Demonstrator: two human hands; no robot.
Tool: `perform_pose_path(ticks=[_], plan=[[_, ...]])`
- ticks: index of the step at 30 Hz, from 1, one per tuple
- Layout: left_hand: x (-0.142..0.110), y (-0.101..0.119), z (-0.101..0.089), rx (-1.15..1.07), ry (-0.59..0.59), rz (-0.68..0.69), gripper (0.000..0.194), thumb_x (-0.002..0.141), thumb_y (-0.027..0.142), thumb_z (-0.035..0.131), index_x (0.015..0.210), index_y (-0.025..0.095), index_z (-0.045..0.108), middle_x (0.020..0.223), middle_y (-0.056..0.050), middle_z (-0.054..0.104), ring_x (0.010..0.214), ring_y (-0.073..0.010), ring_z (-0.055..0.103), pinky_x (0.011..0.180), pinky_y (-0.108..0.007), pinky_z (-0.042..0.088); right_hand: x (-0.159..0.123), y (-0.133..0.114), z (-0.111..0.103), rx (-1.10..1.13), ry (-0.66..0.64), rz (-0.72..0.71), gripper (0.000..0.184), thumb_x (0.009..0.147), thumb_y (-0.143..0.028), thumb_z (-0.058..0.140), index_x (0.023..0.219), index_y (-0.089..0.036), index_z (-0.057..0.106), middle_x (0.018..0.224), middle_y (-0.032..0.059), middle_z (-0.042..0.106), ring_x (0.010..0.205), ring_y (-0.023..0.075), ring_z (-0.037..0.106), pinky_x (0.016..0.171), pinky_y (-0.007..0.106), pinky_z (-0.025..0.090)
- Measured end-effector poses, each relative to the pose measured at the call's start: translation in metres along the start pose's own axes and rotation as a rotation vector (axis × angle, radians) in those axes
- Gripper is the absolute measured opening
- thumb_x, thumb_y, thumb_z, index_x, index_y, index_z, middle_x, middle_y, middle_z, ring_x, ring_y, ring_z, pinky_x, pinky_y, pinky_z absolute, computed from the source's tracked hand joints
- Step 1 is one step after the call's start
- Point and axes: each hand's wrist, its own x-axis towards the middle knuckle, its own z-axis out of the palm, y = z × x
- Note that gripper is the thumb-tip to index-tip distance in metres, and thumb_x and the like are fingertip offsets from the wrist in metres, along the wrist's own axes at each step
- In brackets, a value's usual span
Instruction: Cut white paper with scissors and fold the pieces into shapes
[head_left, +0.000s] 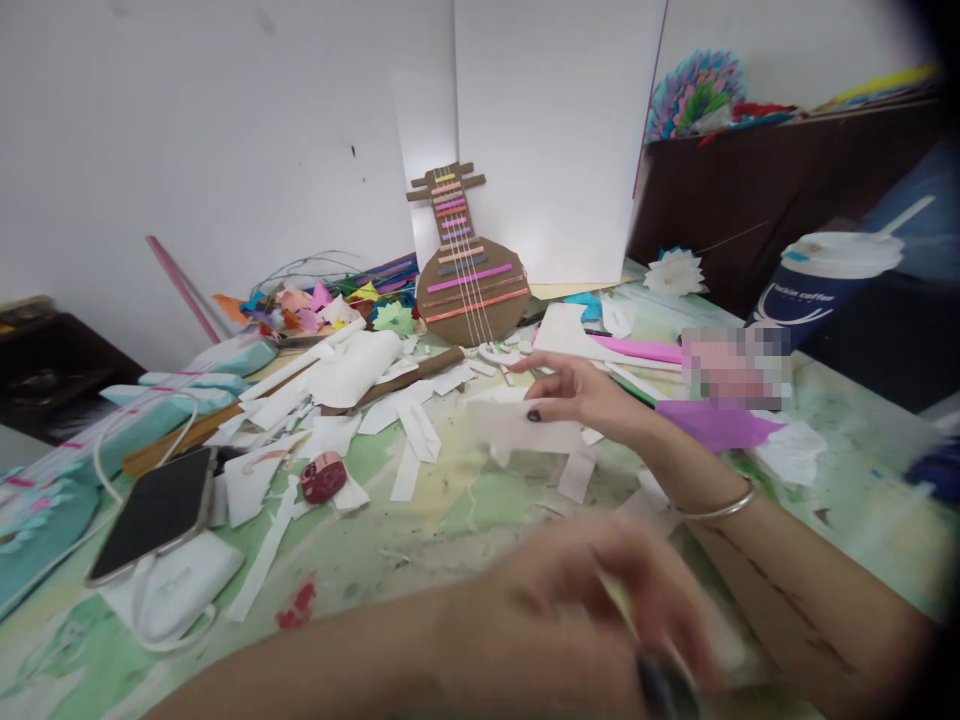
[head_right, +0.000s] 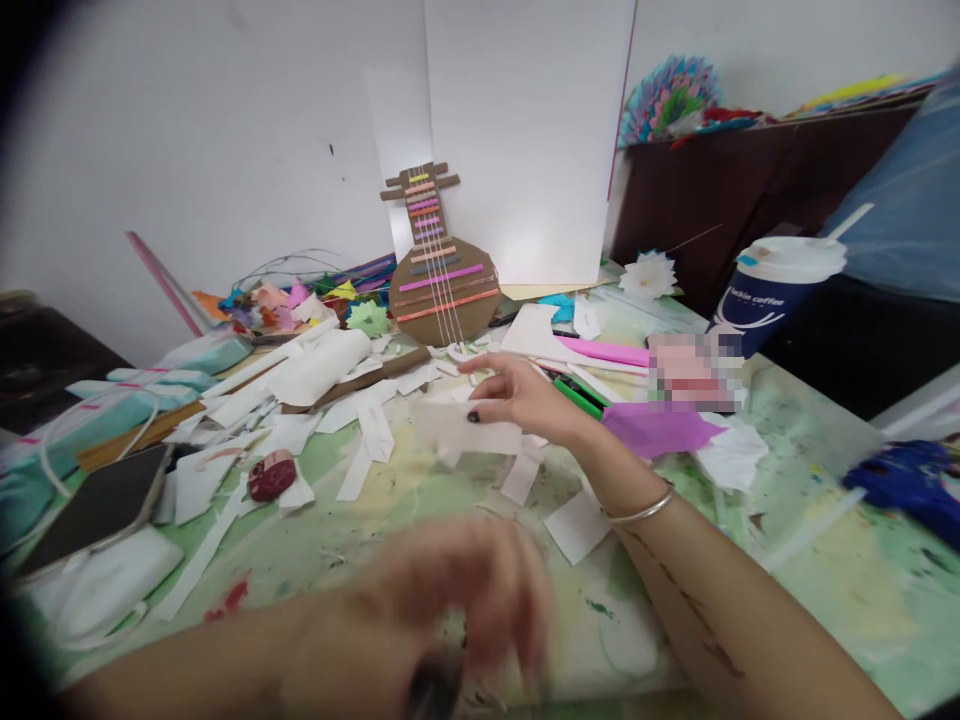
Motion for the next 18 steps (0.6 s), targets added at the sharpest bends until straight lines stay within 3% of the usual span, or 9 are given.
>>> perform_pose_path(ticks=[2, 4, 6, 8, 10, 12, 14, 16, 18], plan=[[0.016, 0.001, -0.026, 0.362, 0.482, 0.172, 0.014, 0.076, 0.030, 0.062, 0.075, 0.020, 0.052, 0.082, -0.004, 0.057, 0.081, -0.0185, 0.054, 0.072, -0.031, 0.045, -0.005, -0.007, 0.007, 0.000, -0.118, -0.017, 0.052, 0.068, -0.014, 0.065, 0.117, -0.020, 0.049, 0.079, 0.0008, 0.063, 0.070, 0.0127, 0.060, 0.059, 0.022, 0.045], [0.030, -0.008, -0.057, 0.697, 0.701, 0.175, 0.035, 0.061, 0.033, 0.074, 0.086, 0.019, 0.054, 0.096, -0.007, 0.056, 0.096, -0.0239, 0.049, 0.082, -0.037, 0.041, -0.008, -0.009, 0.017, -0.023, -0.173, -0.035, 0.049, 0.067, -0.011, 0.064, 0.114, -0.019, 0.051, 0.080, 0.0012, 0.064, 0.074, 0.0134, 0.061, 0.061, 0.022, 0.046], [0.037, -0.021, -0.083, 0.714, 0.585, -0.082, 0.057, 0.049, 0.036, 0.079, 0.098, 0.017, 0.054, 0.100, -0.009, 0.057, 0.095, -0.0261, 0.051, 0.076, -0.036, 0.043, -0.006, -0.006, 0.026, -0.056, -0.179, -0.054, 0.045, 0.065, -0.012, 0.067, 0.108, -0.019, 0.055, 0.091, 0.0031, 0.065, 0.080, 0.0145, 0.062, 0.066, 0.024, 0.047], [0.037, -0.031, -0.098, 0.506, 0.325, -0.354, 0.051, 0.055, 0.034, 0.076, 0.099, 0.015, 0.057, 0.088, -0.007, 0.062, 0.080, -0.0235, 0.058, 0.063, -0.030, 0.044, -0.003, -0.001, 0.029, -0.063, -0.163, -0.087, 0.037, 0.065, -0.016, 0.068, 0.102, -0.018, 0.058, 0.096, 0.0044, 0.065, 0.087, 0.0156, 0.062, 0.074, 0.027, 0.048], [0.031, -0.037, -0.105, 0.308, 0.202, -0.496, 0.048, 0.058, 0.030, 0.073, 0.102, 0.014, 0.060, 0.084, -0.007, 0.065, 0.075, -0.0227, 0.061, 0.059, -0.028, 0.043, 0.001, 0.005, 0.023, -0.056, -0.082, -0.076, 0.030, 0.071, -0.021, 0.063, 0.101, -0.016, 0.058, 0.093, 0.0054, 0.066, 0.087, 0.0159, 0.063, 0.076, 0.029, 0.048], [0.023, -0.041, -0.107, 0.220, 0.233, -0.530, 0.049, 0.058, 0.028, 0.073, 0.103, 0.014, 0.061, 0.088, -0.008, 0.067, 0.077, -0.0237, 0.062, 0.059, -0.027, 0.044, 0.005, 0.010, 0.008, -0.153, 0.122, -0.007, 0.024, 0.076, -0.021, 0.055, 0.099, -0.014, 0.058, 0.090, 0.0064, 0.067, 0.081, 0.0155, 0.063, 0.072, 0.028, 0.048], [0.016, -0.046, -0.110, 0.233, 0.328, -0.546, 0.046, 0.057, 0.028, 0.074, 0.100, 0.014, 0.062, 0.087, -0.008, 0.068, 0.077, -0.0238, 0.063, 0.057, -0.026, 0.044, 0.006, 0.015, -0.009, -0.501, 0.365, 0.117, 0.018, 0.076, -0.017, 0.051, 0.092, -0.014, 0.060, 0.086, 0.0062, 0.067, 0.078, 0.0152, 0.062, 0.068, 0.025, 0.046], [0.010, -0.053, -0.114, 0.246, 0.406, -0.569, 0.042, 0.057, 0.030, 0.074, 0.095, 0.013, 0.063, 0.082, -0.008, 0.069, 0.071, -0.0225, 0.063, 0.053, -0.024, 0.042, 0.007, 0.020, -0.022, -0.945, 0.345, 0.288, 0.015, 0.072, -0.016, 0.056, 0.085, -0.016, 0.063, 0.087, 0.0051, 0.067, 0.080, 0.0168, 0.061, 0.067, 0.024, 0.042], [0.006, -0.061, -0.118, 0.193, 0.436, -0.564, 0.040, 0.058, 0.031, 0.074, 0.092, 0.012, 0.064, 0.080, -0.009, 0.069, 0.066, -0.0208, 0.063, 0.050, -0.023, 0.041, 0.007, 0.024, -0.027, -1.077, 0.321, 0.356, 0.014, 0.070, -0.018, 0.059, 0.083, -0.015, 0.063, 0.086, 0.0069, 0.067, 0.081, 0.0186, 0.060, 0.065, 0.024, 0.039]])
